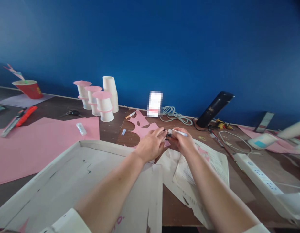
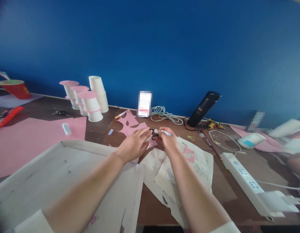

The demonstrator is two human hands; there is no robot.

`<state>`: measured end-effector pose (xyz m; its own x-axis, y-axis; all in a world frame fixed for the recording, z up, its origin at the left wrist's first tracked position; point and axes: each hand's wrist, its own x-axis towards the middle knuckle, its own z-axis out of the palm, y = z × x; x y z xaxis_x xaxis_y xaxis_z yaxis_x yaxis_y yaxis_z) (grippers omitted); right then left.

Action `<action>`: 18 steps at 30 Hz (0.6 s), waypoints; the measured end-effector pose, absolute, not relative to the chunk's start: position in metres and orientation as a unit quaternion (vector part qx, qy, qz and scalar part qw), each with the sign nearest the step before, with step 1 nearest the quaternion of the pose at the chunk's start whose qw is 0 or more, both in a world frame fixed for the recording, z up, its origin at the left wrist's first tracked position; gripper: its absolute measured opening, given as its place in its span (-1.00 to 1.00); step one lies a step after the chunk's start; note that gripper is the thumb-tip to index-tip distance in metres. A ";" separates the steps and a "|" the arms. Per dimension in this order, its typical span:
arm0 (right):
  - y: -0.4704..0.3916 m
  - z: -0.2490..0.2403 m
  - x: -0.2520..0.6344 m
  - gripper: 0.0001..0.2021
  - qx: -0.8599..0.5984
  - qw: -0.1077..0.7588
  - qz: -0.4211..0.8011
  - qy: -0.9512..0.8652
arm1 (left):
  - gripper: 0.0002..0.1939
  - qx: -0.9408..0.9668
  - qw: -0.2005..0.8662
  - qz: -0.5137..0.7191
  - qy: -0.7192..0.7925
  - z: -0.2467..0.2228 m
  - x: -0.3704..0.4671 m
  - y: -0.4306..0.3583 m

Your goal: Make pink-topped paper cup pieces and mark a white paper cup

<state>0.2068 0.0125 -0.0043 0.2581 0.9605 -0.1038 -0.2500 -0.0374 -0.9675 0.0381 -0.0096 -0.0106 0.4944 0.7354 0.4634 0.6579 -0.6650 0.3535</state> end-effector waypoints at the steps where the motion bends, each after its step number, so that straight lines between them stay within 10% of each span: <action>1: 0.012 -0.002 0.208 -0.74 -0.498 0.609 0.520 -0.333 | -0.53 0.861 0.067 0.301 0.404 -0.010 0.038 -0.010; 18: 0.013 -0.006 0.221 -0.85 -0.302 0.526 0.766 -0.214 | 0.05 0.785 0.166 0.411 0.434 -0.023 0.036 -0.007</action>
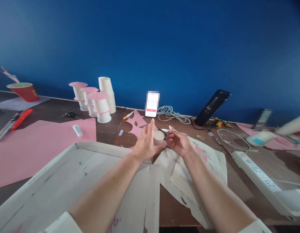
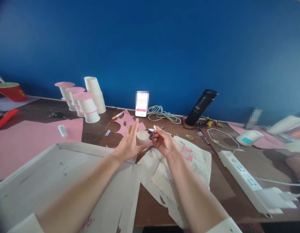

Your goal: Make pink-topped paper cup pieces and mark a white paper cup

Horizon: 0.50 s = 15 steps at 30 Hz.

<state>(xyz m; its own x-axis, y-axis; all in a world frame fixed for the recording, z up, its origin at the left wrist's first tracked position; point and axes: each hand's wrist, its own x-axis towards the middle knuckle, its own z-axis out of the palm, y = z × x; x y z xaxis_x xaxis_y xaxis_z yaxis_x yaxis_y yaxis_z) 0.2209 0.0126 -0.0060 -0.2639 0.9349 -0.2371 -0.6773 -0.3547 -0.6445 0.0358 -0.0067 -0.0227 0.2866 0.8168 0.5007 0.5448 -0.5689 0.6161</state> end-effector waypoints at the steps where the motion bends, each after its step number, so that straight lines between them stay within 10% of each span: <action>1: 0.012 -0.005 0.220 -0.85 -0.289 0.523 0.773 -0.213 | 0.06 0.780 0.160 0.408 0.447 -0.022 0.035 -0.007; 15: -0.011 0.010 0.218 -0.65 -0.154 0.588 0.757 -0.238 | -0.06 0.806 0.120 0.412 0.407 -0.023 0.037 -0.006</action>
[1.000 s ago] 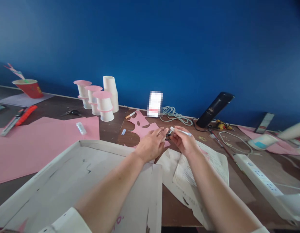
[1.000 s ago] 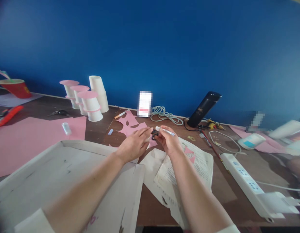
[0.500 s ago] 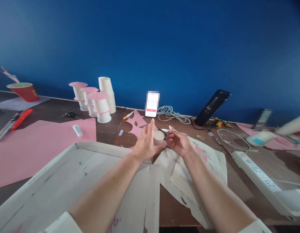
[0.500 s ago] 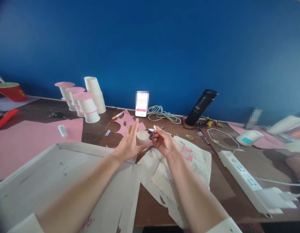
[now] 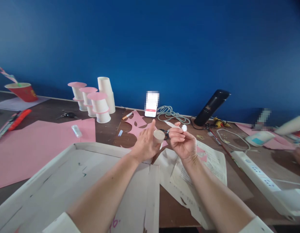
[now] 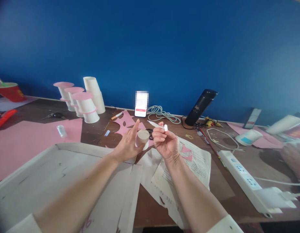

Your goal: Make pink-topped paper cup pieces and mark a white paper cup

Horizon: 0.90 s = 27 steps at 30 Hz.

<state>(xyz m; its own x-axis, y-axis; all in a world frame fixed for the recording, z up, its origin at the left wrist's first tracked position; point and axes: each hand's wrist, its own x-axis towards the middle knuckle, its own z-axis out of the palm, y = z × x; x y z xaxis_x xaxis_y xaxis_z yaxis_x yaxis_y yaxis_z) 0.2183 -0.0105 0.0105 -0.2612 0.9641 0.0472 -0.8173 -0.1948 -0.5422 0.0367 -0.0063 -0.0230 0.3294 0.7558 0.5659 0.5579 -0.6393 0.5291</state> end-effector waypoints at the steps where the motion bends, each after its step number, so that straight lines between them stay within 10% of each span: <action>1: -0.011 0.010 0.218 -0.65 -0.151 0.587 0.759 -0.237 | -0.05 0.807 0.118 0.409 0.408 -0.023 0.037 -0.006; 14: 0.004 0.009 0.222 -0.72 -0.202 0.626 0.711 -0.249 | -0.03 0.792 0.143 0.390 0.447 -0.024 0.036 -0.005; 27: 0.023 -0.020 0.246 -0.65 -0.570 0.632 0.261 -0.455 | -0.13 0.758 0.133 0.422 0.479 -0.030 0.032 0.000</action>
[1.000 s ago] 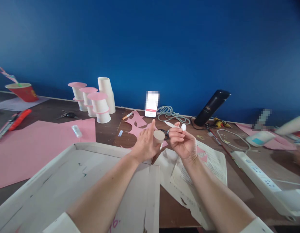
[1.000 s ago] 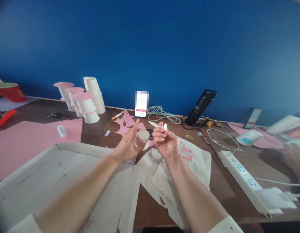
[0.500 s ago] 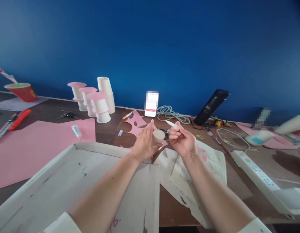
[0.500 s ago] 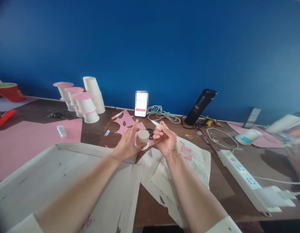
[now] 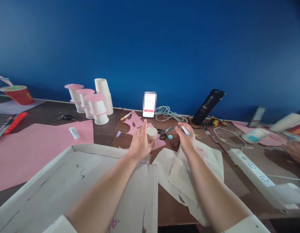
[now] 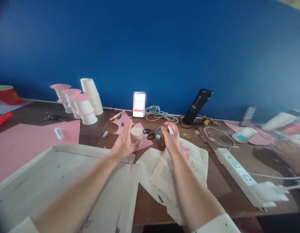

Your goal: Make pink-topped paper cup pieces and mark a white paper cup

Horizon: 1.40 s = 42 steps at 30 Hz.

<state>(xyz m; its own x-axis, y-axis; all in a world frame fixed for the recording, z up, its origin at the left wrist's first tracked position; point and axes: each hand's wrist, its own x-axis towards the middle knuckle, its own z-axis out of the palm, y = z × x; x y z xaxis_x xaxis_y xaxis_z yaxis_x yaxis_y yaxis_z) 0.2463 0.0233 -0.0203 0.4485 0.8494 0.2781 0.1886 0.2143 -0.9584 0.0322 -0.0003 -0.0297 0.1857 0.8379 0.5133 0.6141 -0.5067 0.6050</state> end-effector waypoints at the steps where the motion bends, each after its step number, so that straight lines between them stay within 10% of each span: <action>1: 0.023 -0.022 0.246 -0.65 -0.578 0.612 0.236 -0.485 | -0.13 0.757 0.133 0.422 0.480 -0.030 0.032 0.000; 21: 0.023 -0.025 0.250 -0.68 -0.676 0.503 0.122 -0.525 | -0.21 0.736 0.096 0.461 0.486 -0.020 0.021 0.001; 27: 0.021 -0.023 0.246 -0.69 -0.658 0.529 0.097 -0.527 | -0.63 0.591 -0.056 0.335 0.732 0.000 -0.019 0.015; 33: 0.018 -0.021 0.241 -0.73 -0.619 0.574 0.069 -0.532 | -0.61 0.562 0.048 0.135 0.815 0.000 -0.034 0.019; 42: 0.011 -0.007 0.226 -0.62 -0.508 0.681 0.183 -0.494 | -0.74 0.591 0.068 0.182 0.783 0.000 -0.037 0.023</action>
<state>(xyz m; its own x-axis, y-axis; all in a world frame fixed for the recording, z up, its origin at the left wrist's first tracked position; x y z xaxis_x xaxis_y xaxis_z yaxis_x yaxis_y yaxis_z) 0.2259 0.0110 -0.0070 0.4453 0.7511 0.4873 0.2528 0.4166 -0.8732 -0.0366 0.0225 0.0004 -0.2914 0.9505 0.1084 0.9011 0.2347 0.3646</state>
